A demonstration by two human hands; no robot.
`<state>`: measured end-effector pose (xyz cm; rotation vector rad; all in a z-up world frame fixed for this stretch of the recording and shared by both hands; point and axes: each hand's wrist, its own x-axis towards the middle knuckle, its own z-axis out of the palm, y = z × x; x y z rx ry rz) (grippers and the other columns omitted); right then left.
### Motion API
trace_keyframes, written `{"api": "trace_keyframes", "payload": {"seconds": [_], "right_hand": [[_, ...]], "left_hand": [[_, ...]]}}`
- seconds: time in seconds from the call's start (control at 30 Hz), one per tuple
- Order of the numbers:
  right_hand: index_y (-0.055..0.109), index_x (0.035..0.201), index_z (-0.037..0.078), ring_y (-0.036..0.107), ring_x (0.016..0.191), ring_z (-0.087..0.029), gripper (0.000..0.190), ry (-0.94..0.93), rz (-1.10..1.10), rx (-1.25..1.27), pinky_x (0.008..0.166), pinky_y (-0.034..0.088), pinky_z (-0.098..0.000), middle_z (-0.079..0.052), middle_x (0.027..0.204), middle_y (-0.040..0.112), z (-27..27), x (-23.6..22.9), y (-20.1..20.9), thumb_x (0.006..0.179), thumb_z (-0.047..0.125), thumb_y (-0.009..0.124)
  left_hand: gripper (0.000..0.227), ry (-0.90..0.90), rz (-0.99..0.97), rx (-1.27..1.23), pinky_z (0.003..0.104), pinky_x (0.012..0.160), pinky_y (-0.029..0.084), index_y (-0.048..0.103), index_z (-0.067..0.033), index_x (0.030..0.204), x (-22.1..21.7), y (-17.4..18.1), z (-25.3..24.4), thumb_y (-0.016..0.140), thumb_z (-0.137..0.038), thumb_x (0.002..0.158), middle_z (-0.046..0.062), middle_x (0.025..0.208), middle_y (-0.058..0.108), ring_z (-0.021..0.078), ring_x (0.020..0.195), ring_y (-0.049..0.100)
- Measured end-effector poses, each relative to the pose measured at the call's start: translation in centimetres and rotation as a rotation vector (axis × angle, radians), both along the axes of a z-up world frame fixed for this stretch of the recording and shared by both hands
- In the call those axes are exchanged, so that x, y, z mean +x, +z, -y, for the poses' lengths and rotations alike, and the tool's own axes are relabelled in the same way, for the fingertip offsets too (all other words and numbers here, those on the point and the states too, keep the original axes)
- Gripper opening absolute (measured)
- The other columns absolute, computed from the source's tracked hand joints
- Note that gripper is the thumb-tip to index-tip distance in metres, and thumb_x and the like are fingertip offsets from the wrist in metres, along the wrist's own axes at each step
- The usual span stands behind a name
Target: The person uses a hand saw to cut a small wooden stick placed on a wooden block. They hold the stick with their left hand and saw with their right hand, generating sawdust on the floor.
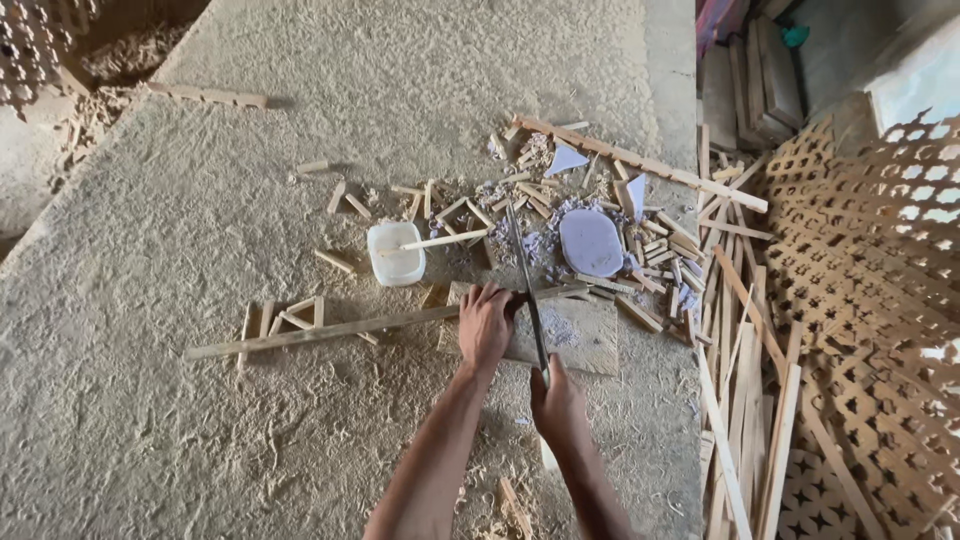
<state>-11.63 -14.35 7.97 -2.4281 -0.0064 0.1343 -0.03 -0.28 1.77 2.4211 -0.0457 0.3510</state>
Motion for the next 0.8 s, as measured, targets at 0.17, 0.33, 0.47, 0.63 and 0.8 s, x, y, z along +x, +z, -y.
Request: {"api": "trace_keyframes", "payload": {"seconds": [0.17,0.33,0.47,0.63,0.8], "right_hand": [[0.043,0.121,0.001,0.048,0.038,-0.002,0.025,-0.044,-0.071,0.035,0.030,0.041,-0.0129,0.002,0.057,0.060,0.9,-4.9,2.0,0.100,0.014,0.043],[0.053,0.105,0.009,0.051,0.034,0.000,0.014,-0.047,-0.002,-0.042,0.024,0.045,-0.0112,0.004,0.058,0.064,3.3,-10.9,0.0,0.099,0.019,0.046],[0.057,0.101,0.023,0.063,0.042,-0.010,0.018,-0.184,-0.122,0.018,0.040,0.055,-0.0257,0.005,0.056,0.064,5.1,-13.8,-2.7,0.090,0.037,0.052],[0.062,0.088,0.021,0.059,0.032,-0.013,0.018,-0.318,-0.243,0.120,0.035,0.051,-0.0273,0.002,0.043,0.057,2.9,-12.4,5.9,0.087,0.038,0.055],[0.058,0.135,0.012,0.075,0.050,-0.032,0.069,-0.393,-0.295,0.725,0.046,0.070,-0.0408,-0.027,0.079,0.077,5.6,-12.2,8.1,0.071,-0.005,0.077]], "left_hand": [[0.028,0.012,0.026,0.040,0.037,0.086,0.046,0.075,-0.0145,0.104,0.0,-0.6,0.0,0.061,-0.039,0.102,-0.002,0.099,0.065,0.0191,0.089,0.052],[0.028,0.019,0.022,0.045,0.037,0.083,0.045,0.075,-0.0156,0.103,0.1,-0.6,-0.2,0.061,-0.039,0.103,-0.002,0.096,0.066,0.0184,0.085,0.052],[0.023,0.015,0.033,0.031,0.038,0.090,0.046,0.073,-0.0152,0.108,-0.6,-1.0,-0.1,0.070,-0.035,0.098,-0.001,0.106,0.066,0.0201,0.094,0.054],[0.025,0.023,0.049,-0.005,0.040,0.095,0.047,0.074,-0.0141,0.111,-0.3,-0.7,0.0,0.074,-0.034,0.095,-0.001,0.106,0.068,0.0211,0.099,0.055],[0.026,0.019,0.041,-0.043,0.037,0.087,0.045,0.072,-0.0137,0.103,-0.4,0.0,0.1,0.065,-0.039,0.101,-0.001,0.098,0.065,0.0188,0.090,0.052]]}}
